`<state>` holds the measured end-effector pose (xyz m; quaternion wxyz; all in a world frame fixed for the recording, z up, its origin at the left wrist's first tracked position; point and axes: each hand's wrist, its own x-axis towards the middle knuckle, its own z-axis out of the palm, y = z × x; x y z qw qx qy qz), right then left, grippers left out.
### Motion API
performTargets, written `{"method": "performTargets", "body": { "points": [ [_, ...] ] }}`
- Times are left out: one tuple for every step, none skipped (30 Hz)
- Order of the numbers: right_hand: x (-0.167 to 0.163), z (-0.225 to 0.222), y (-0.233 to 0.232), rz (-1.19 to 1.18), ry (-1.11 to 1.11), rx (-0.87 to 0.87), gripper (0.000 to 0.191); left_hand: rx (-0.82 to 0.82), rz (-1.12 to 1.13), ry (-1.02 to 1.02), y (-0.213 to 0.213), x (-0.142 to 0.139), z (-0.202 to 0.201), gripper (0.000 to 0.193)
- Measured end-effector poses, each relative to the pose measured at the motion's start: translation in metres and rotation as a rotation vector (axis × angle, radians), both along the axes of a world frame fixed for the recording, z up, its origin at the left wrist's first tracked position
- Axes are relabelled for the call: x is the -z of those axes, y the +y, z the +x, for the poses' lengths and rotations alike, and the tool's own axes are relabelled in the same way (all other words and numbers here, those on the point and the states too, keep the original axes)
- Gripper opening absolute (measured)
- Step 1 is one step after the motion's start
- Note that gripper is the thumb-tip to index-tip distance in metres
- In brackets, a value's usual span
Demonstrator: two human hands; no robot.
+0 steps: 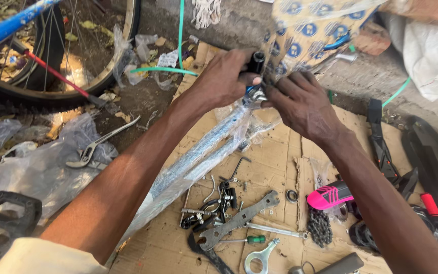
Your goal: The person assembles a bicycle frame by inserting a headset cup into the head tube, applying grease to bearings, and installing a headset bearing. They use a hammer and wrench to secure components and handle various bicycle parts and tools.
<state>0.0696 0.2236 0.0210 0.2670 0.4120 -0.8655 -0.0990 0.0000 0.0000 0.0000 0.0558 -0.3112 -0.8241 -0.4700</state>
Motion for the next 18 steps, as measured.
{"method": "performTargets", "body": {
  "points": [
    [0.009,-0.002,-0.004,-0.033,-0.003,0.036,0.026,-0.014,-0.011,-0.019,0.002,-0.001,0.002,0.023],
    [0.016,-0.003,-0.006,-0.066,-0.007,0.071,0.022,-0.028,-0.023,-0.039,0.002,-0.002,0.004,0.024],
    [0.022,-0.004,-0.006,-0.099,-0.010,0.107,0.019,-0.042,-0.034,-0.058,0.002,-0.003,0.006,0.025],
    [0.025,-0.004,-0.004,-0.108,0.022,0.084,0.020,-0.038,-0.030,-0.053,0.001,-0.003,0.008,0.024],
    [0.028,-0.005,-0.002,-0.120,0.062,0.064,0.022,-0.029,-0.026,-0.041,0.000,-0.004,0.008,0.022],
    [0.031,-0.007,0.000,-0.132,0.099,0.042,0.023,-0.023,-0.023,-0.030,-0.002,-0.004,0.008,0.021],
    [0.035,-0.011,-0.001,-0.145,0.113,0.035,0.022,-0.030,-0.020,0.001,-0.003,-0.004,0.007,0.022],
    [0.041,-0.013,-0.001,-0.160,0.121,0.030,0.021,-0.037,-0.018,0.025,-0.003,-0.002,0.007,0.023],
    [0.045,-0.012,0.001,-0.170,0.127,0.030,0.021,-0.037,-0.012,0.047,-0.001,0.000,0.007,0.024],
    [0.055,-0.016,-0.007,-0.244,0.133,0.093,0.015,-0.040,-0.007,0.006,0.001,-0.001,0.003,0.024],
    [0.068,-0.020,-0.025,-0.318,0.137,0.156,0.010,-0.042,-0.003,-0.037,0.002,-0.003,0.001,0.024],
    [0.074,-0.017,-0.033,-0.389,0.137,0.220,0.006,-0.043,0.003,-0.086,0.004,-0.002,0.003,0.025],
    [0.089,-0.005,-0.054,-0.786,-0.017,0.234,0.019,-0.034,0.030,-0.058,0.005,-0.002,0.007,0.028],
    [0.103,0.006,-0.086,-1.183,-0.173,0.233,0.031,-0.026,0.055,-0.019,0.005,-0.004,0.009,0.031],
    [0.103,0.006,-0.107,-1.667,-0.409,0.151,0.024,-0.022,0.075,0.021,0.002,-0.007,0.009,0.034],
    [0.100,0.007,-0.127,-2.133,-0.681,0.041,0.028,-0.028,0.051,0.032,-0.001,-0.012,0.008,0.031],
    [0.095,0.012,-0.138,-2.577,-0.996,-0.087,0.041,-0.038,0.026,0.035,-0.006,-0.014,0.009,0.028],
    [0.089,0.021,-0.141,-2.599,-1.061,-0.117,0.039,-0.044,-0.002,0.033,-0.009,-0.013,0.012,0.026]
  ]
}}
